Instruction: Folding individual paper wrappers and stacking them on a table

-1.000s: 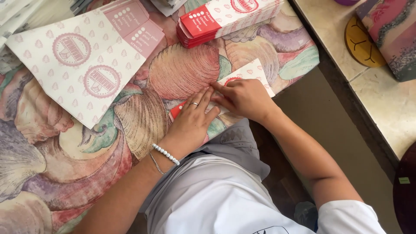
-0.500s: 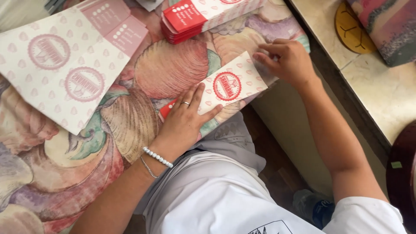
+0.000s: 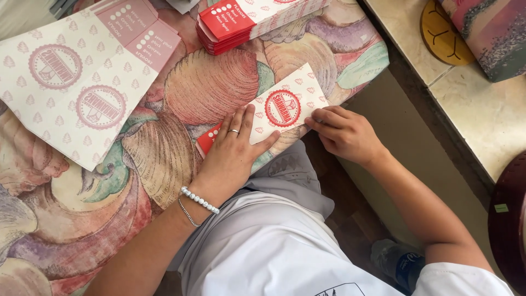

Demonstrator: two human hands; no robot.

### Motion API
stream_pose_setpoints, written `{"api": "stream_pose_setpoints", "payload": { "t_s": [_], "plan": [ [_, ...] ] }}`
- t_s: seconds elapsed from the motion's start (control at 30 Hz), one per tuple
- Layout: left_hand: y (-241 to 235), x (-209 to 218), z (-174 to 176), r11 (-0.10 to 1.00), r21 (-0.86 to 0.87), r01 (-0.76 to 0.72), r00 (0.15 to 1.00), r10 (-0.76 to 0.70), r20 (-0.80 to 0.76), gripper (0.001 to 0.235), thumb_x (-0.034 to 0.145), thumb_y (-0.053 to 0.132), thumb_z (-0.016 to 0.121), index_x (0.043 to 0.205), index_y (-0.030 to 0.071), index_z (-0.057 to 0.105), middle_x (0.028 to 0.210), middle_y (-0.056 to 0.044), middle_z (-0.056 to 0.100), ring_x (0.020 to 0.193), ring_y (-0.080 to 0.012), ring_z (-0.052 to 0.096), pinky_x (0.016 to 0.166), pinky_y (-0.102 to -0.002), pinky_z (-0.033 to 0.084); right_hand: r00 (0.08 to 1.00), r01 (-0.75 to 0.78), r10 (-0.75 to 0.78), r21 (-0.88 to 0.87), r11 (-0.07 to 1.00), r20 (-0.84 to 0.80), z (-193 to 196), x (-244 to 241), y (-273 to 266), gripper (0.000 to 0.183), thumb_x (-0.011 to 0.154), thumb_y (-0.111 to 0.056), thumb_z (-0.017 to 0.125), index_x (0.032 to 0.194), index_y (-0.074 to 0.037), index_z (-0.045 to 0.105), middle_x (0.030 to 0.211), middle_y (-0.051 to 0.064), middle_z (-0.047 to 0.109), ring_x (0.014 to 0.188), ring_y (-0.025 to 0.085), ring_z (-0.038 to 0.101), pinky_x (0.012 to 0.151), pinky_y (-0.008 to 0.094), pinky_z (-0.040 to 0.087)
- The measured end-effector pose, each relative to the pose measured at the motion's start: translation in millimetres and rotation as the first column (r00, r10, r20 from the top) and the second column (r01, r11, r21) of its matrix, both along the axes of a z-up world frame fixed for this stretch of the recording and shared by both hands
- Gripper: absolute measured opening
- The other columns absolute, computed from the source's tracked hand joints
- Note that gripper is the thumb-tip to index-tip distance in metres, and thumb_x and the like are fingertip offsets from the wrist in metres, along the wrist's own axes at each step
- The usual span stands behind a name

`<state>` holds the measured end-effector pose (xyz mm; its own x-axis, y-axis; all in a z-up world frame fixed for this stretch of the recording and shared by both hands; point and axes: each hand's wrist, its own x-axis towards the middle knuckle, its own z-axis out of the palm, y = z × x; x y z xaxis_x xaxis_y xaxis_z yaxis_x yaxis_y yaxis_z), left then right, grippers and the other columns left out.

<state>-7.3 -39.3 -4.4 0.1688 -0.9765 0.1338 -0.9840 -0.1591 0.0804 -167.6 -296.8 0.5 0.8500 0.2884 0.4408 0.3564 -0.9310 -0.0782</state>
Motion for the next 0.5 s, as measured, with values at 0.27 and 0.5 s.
{"api": "stream_pose_setpoints", "payload": {
  "t_s": [0.27, 0.5],
  "plan": [
    [-3.8, -1.6, 0.5, 1.000, -0.003, -0.022, 1.000, 0.022, -0.012, 0.060, 0.091, 0.011, 0.048, 0.145, 0.035, 0.051, 0.151, -0.036, 0.033, 0.139, -0.0492, 0.036, 0.112, -0.058, 0.035, 0.991, 0.093, -0.117, -0.281, 0.955, -0.070, 3.4, -3.2, 9.8, 0.037, 0.100, -0.012, 0.061, 0.136, -0.020, 0.066, 0.108, 0.004, 0.058, 0.080, 0.021, 0.060, 0.073, 0.031, 0.054],
    [36.3, 4.9, 3.2, 0.939, -0.312, -0.144, 0.983, 0.100, -0.152, 0.035, 0.090, 0.004, 0.061, 0.124, 0.012, 0.068, 0.147, -0.029, 0.046, 0.138, -0.0465, 0.045, 0.113, -0.054, 0.038, 0.991, 0.132, -0.134, -0.279, 0.951, 0.013, -7.0, -3.8, 9.5, 0.040, 0.088, -0.016, 0.063, 0.128, -0.024, 0.070, 0.107, 0.009, 0.060, 0.094, 0.025, 0.067, 0.072, 0.029, 0.055]
  ]
}}
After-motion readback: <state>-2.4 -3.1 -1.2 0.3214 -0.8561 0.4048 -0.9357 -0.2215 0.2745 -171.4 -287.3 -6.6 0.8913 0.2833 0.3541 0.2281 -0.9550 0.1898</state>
